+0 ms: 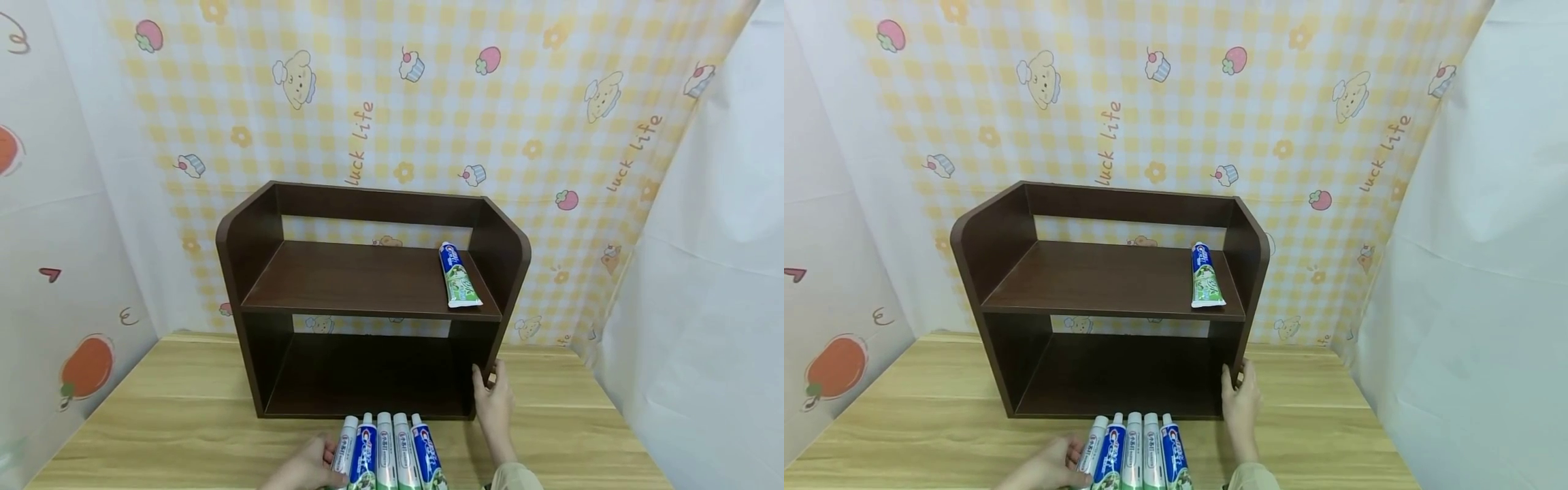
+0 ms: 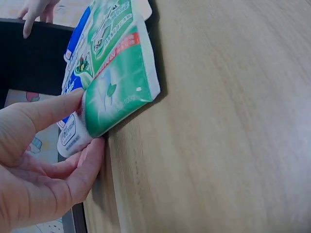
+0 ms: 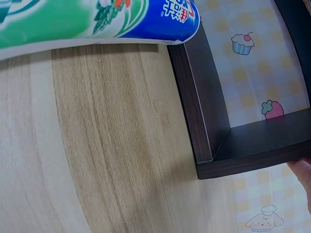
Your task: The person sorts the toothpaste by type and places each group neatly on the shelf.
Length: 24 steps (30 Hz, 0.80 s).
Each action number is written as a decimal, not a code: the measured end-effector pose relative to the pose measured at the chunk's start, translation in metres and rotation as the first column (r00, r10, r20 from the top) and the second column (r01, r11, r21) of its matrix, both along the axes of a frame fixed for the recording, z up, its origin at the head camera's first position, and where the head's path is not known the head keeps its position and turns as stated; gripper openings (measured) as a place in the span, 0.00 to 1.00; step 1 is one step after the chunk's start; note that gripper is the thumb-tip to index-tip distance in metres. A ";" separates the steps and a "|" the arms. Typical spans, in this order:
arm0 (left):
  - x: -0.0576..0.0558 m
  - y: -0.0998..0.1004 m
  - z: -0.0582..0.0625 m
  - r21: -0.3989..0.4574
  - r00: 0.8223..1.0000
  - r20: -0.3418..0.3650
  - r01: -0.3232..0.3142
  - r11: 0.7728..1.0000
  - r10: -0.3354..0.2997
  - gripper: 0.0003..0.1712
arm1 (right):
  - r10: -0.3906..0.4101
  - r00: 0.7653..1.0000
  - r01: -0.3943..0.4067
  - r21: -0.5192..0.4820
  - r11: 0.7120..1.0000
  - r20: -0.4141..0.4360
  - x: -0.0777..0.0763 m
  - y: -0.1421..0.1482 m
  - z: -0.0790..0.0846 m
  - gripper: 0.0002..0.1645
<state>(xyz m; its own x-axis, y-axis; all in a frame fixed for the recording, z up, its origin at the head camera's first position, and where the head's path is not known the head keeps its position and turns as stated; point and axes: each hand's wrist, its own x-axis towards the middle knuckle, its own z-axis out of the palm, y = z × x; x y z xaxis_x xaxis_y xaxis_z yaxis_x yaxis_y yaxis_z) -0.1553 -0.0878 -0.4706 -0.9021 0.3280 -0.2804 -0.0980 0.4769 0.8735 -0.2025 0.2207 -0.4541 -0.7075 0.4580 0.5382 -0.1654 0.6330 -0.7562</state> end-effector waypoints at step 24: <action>0.003 -0.001 0.001 -0.051 0.999 0.039 0.032 0.998 -0.031 0.15 | -0.007 1.000 0.007 -0.004 1.000 0.010 -0.002 0.001 0.001 0.11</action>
